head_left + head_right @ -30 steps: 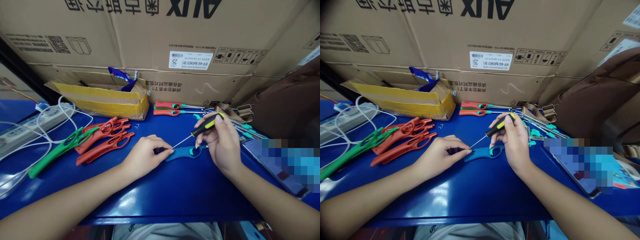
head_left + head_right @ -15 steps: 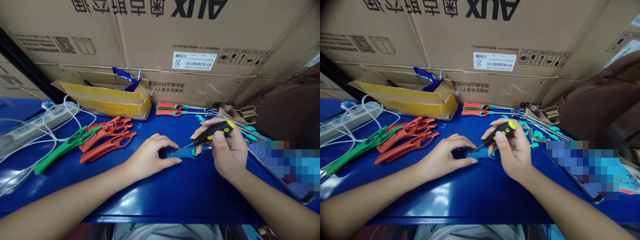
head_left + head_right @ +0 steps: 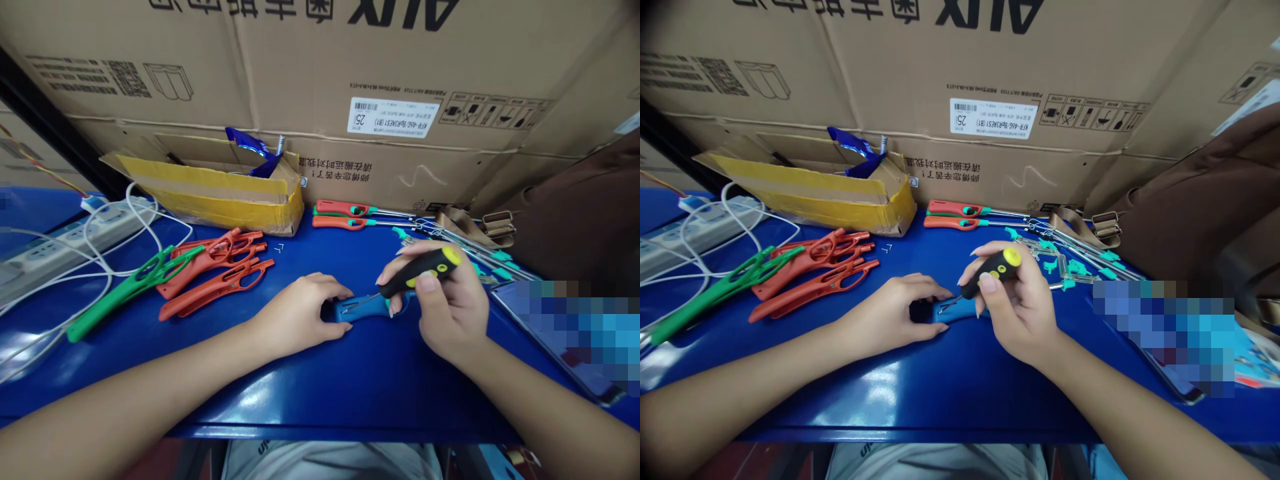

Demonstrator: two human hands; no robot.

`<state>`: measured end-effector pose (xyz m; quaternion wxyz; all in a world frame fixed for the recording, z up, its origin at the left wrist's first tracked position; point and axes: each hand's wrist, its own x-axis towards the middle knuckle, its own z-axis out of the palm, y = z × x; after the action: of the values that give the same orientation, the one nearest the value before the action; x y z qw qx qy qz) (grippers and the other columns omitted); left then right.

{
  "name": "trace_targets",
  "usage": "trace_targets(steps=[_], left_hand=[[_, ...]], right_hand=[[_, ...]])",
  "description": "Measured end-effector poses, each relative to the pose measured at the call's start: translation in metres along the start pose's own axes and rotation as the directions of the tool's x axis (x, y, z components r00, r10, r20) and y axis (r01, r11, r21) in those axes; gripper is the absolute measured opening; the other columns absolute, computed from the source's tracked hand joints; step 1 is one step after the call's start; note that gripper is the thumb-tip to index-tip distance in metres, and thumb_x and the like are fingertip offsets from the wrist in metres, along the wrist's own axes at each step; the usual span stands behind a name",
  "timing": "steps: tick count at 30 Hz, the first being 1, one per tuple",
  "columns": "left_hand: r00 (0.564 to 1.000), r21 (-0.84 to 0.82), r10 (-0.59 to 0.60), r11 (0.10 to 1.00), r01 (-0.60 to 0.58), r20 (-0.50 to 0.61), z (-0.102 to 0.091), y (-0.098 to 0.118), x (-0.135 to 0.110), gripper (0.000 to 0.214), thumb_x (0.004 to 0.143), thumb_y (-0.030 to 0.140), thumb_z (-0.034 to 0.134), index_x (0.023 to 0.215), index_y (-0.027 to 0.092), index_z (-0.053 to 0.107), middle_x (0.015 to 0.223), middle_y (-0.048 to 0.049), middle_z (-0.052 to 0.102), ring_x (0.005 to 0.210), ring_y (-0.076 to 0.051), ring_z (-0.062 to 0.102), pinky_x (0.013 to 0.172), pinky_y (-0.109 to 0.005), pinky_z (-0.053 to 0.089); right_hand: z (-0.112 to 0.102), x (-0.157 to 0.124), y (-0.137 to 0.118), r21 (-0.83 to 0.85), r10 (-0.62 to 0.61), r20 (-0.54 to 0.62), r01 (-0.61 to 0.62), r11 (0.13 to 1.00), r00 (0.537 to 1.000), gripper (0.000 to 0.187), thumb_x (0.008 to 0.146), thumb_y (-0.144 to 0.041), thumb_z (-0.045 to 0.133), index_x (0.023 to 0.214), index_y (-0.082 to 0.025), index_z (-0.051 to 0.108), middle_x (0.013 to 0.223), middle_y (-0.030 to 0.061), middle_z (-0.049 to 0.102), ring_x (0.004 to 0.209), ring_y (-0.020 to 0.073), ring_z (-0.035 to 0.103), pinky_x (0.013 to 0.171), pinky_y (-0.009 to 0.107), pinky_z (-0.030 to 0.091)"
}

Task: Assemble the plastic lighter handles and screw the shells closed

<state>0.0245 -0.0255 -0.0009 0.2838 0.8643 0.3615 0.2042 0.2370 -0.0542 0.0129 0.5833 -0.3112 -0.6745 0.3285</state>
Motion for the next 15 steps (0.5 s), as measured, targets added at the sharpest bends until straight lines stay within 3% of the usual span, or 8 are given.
trace_targets(steps=[15], left_hand=[[1.0,0.029,0.009,1.0,-0.008,-0.017,0.0022,0.0012,-0.0018,0.031,0.08,0.022,0.078,0.11,0.017,0.074,0.1,-0.0054,0.074,0.09,-0.021,0.067,0.081,-0.031,0.052]], right_hand=[[-0.0019,-0.006,0.002,-0.057,-0.032,0.081,0.037,0.998,0.996,0.021,0.102,-0.032,0.055,0.123,-0.028,0.057,0.096,0.0037,0.072,0.059,0.0134,0.063,0.055,0.03,0.057]])
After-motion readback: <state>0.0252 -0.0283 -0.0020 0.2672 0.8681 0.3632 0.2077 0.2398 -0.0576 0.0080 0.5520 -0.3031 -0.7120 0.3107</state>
